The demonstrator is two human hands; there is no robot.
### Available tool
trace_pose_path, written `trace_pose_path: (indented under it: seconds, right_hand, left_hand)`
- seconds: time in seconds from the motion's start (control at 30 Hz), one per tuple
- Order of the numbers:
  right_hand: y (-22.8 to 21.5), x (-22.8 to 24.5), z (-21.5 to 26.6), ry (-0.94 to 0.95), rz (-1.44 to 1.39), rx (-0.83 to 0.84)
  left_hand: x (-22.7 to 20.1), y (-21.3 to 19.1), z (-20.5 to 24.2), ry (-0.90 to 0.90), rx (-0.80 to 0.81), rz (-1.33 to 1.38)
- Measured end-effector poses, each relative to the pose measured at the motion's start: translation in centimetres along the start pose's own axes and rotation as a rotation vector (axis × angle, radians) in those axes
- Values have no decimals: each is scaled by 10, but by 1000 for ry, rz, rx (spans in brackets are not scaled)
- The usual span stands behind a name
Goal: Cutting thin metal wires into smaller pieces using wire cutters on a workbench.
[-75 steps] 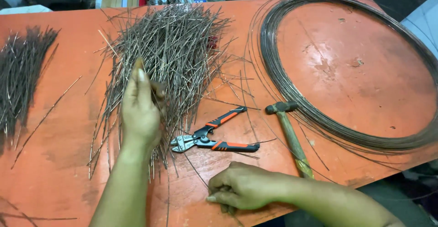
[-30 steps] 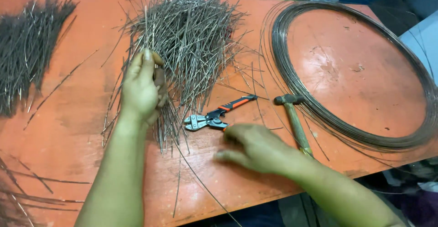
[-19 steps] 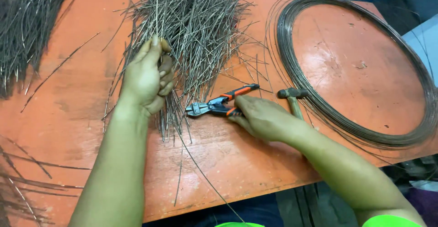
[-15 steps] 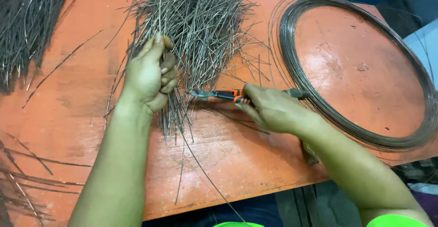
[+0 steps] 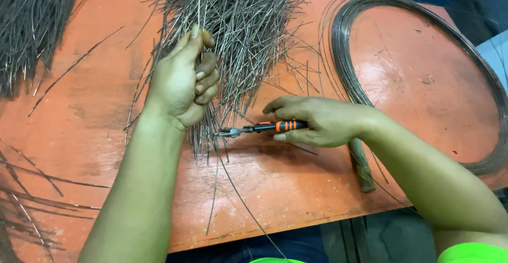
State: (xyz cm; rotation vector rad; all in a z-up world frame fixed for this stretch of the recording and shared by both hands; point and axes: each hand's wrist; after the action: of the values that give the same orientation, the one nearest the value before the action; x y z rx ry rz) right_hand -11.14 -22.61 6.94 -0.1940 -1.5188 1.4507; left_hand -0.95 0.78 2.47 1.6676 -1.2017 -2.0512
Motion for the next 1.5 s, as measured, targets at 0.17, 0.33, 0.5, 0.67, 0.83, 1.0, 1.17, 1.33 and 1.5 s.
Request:
trace_pose_path:
  seconds: [0.17, 0.33, 0.5, 0.67, 0.83, 1.0, 1.17, 1.33, 1.5]
  right_hand:
    - [-3, -5, -7, 159, -105, 153]
    - [-3, -5, -14, 393, -75, 213]
    - [6, -14, -19, 118, -121, 146]
    - [9, -19, -18, 96, -93, 112]
    - [8, -18, -20, 97, -89, 104]
    - [5, -15, -23, 217, -45, 185]
    - [14, -15, -27, 215, -16, 170]
    - [20, -12, -27, 304, -3, 160]
    - [17, -26, -15, 418, 39, 36]
  left_hand:
    - [3, -1, -7, 2, -26, 0]
    - [3, -1, -9, 38, -47, -27]
    - [10, -7, -15, 66, -52, -73]
    - [13, -6, -14, 43, -46, -64]
    - [14, -6, -15, 44, -68, -45]
    - [15, -5, -15, 48, -72, -90]
    - [14, 0, -12, 60, -72, -92]
    - [14, 1, -12, 148, -117, -174]
    - [13, 0, -14, 111, -260, -285]
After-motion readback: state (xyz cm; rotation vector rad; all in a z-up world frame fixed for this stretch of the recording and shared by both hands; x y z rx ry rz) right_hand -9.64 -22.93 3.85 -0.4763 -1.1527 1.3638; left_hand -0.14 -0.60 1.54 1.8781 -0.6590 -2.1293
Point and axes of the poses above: each hand's wrist, its own z-axis away from the middle knuckle, its own y-axis out of the palm, x = y × z, and after that the axes turned 4 degrees about y, right-handed
